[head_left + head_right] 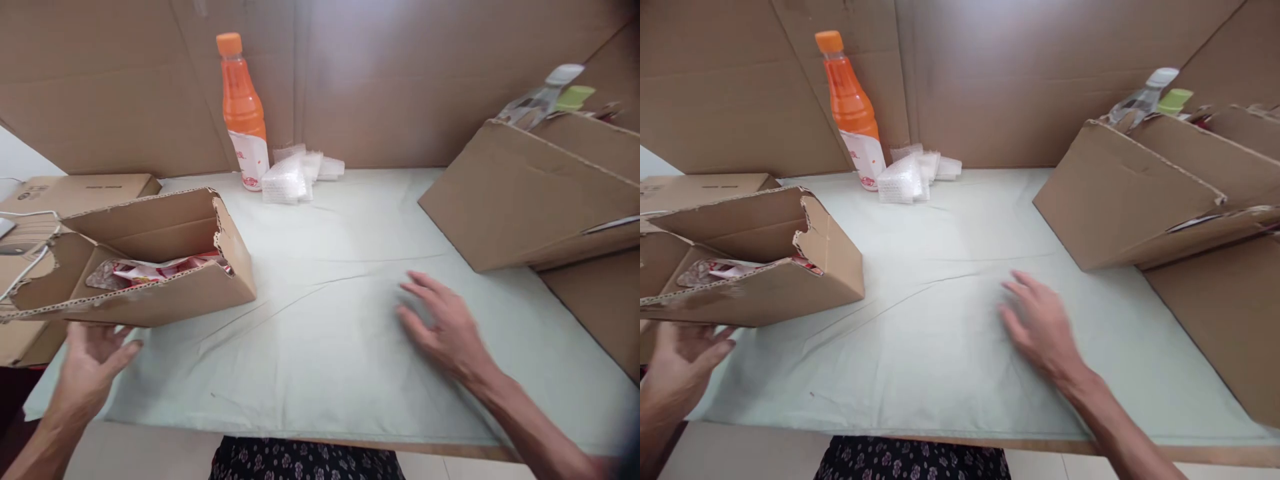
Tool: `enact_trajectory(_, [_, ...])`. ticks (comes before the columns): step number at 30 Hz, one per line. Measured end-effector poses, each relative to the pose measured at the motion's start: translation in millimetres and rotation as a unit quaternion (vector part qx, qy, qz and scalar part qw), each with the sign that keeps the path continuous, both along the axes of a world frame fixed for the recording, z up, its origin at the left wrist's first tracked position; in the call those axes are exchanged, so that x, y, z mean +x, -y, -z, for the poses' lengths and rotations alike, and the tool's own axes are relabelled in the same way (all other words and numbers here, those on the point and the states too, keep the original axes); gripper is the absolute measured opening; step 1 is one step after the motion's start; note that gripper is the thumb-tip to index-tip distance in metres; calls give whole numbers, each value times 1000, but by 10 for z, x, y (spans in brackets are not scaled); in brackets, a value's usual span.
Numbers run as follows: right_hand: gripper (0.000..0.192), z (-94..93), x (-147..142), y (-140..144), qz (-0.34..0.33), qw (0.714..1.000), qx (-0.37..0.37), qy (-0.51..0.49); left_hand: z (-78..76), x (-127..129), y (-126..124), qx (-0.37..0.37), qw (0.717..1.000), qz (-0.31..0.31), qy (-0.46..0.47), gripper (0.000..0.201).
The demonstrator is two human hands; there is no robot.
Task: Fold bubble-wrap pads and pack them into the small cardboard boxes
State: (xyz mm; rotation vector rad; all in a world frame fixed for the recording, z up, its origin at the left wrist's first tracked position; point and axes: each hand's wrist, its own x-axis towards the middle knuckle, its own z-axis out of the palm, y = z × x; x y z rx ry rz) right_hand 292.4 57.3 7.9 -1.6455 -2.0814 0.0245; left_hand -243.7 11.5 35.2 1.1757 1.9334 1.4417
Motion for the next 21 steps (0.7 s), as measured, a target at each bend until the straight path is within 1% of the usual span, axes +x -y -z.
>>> enact_trajectory(2, [46,-44,-520,-80,-119,991,-46,-39,154,49,-65,-38,998,26,43,78])
enact_trajectory(4, [59,-52,-999,-201,-212,970,-90,-73,227,124,-168,-34,998,33,46,74])
enact_trajectory(6, [69,-32,-1372,-360,-270,950,-113,-108,235,257,-305,-14,998,47,46,71])
enact_trajectory(8, [76,4,-1594,-537,-293,936,-120,-154,219,444,-476,1,996,73,46,69])
enact_trajectory(9, [77,25,-1641,-623,-288,932,-120,-183,212,548,-573,9,995,85,44,69])
enact_trajectory(11, [76,63,-1613,-776,-265,927,-121,-237,216,752,-778,23,994,97,38,70])
enact_trajectory(13, [74,78,-1456,-902,-246,924,-129,-263,247,925,-967,33,994,102,26,67])
enact_trajectory(15, [66,52,-1242,-1024,-233,928,-134,-258,304,1051,-1097,34,994,107,8,63])
enact_trajectory(18, [42,-51,-998,-1307,-177,941,-113,-266,407,1149,-1157,26,994,102,-32,56])
enact_trajectory(19, [36,-89,-966,-1448,-158,942,-101,-277,437,1160,-1149,23,994,101,-41,53])
enact_trajectory(21, [32,-147,-994,-1800,-136,940,-76,-304,474,1166,-1121,21,993,100,-50,49])
